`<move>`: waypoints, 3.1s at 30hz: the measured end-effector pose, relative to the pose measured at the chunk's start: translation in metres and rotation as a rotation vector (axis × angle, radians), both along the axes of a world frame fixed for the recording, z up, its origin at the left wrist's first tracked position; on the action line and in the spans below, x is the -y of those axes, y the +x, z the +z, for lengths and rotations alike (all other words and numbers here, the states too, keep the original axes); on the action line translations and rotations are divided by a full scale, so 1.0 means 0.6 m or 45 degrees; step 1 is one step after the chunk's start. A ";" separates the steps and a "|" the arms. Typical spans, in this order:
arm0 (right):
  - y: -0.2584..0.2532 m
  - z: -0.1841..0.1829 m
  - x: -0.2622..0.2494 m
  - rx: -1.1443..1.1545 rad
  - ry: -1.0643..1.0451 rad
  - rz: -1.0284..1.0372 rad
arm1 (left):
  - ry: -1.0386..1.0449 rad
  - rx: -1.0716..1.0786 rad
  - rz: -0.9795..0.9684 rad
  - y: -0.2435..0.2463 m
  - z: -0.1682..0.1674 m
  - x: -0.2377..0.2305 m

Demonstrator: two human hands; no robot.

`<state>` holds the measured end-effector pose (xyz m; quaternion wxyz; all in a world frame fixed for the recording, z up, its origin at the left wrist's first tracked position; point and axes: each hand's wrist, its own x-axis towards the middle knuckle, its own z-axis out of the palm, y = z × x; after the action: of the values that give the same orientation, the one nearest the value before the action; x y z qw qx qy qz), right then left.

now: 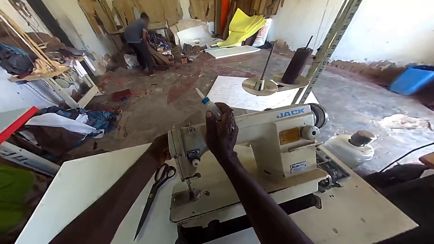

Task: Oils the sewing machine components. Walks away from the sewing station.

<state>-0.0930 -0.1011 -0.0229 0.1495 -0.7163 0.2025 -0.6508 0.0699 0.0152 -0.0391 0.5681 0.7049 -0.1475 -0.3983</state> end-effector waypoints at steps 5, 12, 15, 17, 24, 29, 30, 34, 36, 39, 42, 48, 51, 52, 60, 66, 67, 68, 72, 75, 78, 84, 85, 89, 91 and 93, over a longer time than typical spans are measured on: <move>0.003 -0.003 0.004 -0.016 -0.008 -0.018 | -0.219 0.008 0.094 -0.033 -0.002 -0.019; 0.000 0.000 0.001 -0.032 -0.005 -0.020 | -0.427 0.328 0.136 -0.104 0.044 -0.013; 0.000 0.001 0.001 -0.040 -0.017 -0.042 | -0.512 0.112 0.058 -0.085 0.028 -0.016; 0.000 0.001 0.000 -0.063 -0.014 -0.054 | -0.494 0.026 -0.170 -0.061 0.021 -0.031; 0.002 -0.001 -0.002 -0.060 -0.036 -0.085 | -0.105 0.042 -0.666 0.016 0.077 -0.032; 0.000 -0.001 -0.002 -0.058 -0.015 -0.072 | 0.124 0.229 -0.734 0.032 0.113 -0.010; 0.001 0.000 -0.001 -0.065 -0.019 -0.069 | 0.141 0.261 -0.731 0.032 0.117 -0.008; 0.009 0.001 0.006 -0.063 -0.010 -0.062 | 0.199 0.243 -0.625 0.018 0.132 0.004; 0.011 0.001 0.009 -0.058 -0.007 -0.052 | 0.234 0.213 -0.576 0.009 0.139 0.012; 0.016 0.001 0.013 -0.027 0.022 -0.009 | 0.226 0.183 -0.551 0.007 0.141 0.014; 0.009 0.006 0.020 0.039 0.112 0.216 | 0.206 0.196 -0.516 0.010 0.133 0.017; -0.108 0.024 -0.026 -0.176 0.324 0.952 | 0.194 0.308 -0.526 0.010 0.125 0.017; -0.167 -0.012 -0.073 -0.611 0.428 1.060 | 0.200 0.276 -0.501 0.011 0.125 0.018; -0.176 -0.029 -0.085 -0.715 0.446 1.063 | 0.198 0.254 -0.493 0.012 0.124 0.019; -0.163 -0.088 -0.112 -1.094 0.455 0.762 | 0.232 0.251 -0.478 0.016 0.123 0.022; -0.162 -0.090 -0.114 -1.115 0.428 0.720 | 0.220 0.250 -0.488 0.017 0.122 0.020; -0.162 -0.090 -0.115 -1.119 0.425 0.716 | 0.209 0.253 -0.488 0.017 0.122 0.020; -0.161 -0.091 -0.115 -1.123 0.421 0.714 | 0.202 0.257 -0.489 0.016 0.123 0.019; -0.161 -0.093 -0.115 -1.147 0.413 0.720 | 0.215 0.253 -0.489 0.015 0.125 0.018; -0.162 -0.094 -0.115 -1.131 0.394 0.714 | 0.224 0.233 -0.473 0.020 0.121 0.023; -0.164 -0.092 -0.113 -1.089 0.427 0.706 | 0.229 0.237 -0.472 0.020 0.121 0.023; -0.164 -0.092 -0.115 -1.066 0.439 0.647 | 0.233 0.235 -0.470 0.017 0.124 0.022; -0.164 -0.093 -0.115 -1.074 0.434 0.642 | 0.239 0.241 -0.473 0.017 0.124 0.021; -0.163 -0.094 -0.117 -1.112 0.417 0.620 | 0.252 0.252 -0.476 0.020 0.123 0.023; -0.163 -0.096 -0.117 -1.117 0.386 0.617 | 0.245 0.263 -0.471 0.020 0.121 0.022; -0.164 -0.097 -0.116 -1.115 0.375 0.626 | 0.244 0.256 -0.476 0.017 0.123 0.021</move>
<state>-0.1916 -0.0314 -0.0810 0.2984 -0.9191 0.1614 -0.2005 0.0803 0.0024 0.0348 0.3974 0.7522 -0.2929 -0.4364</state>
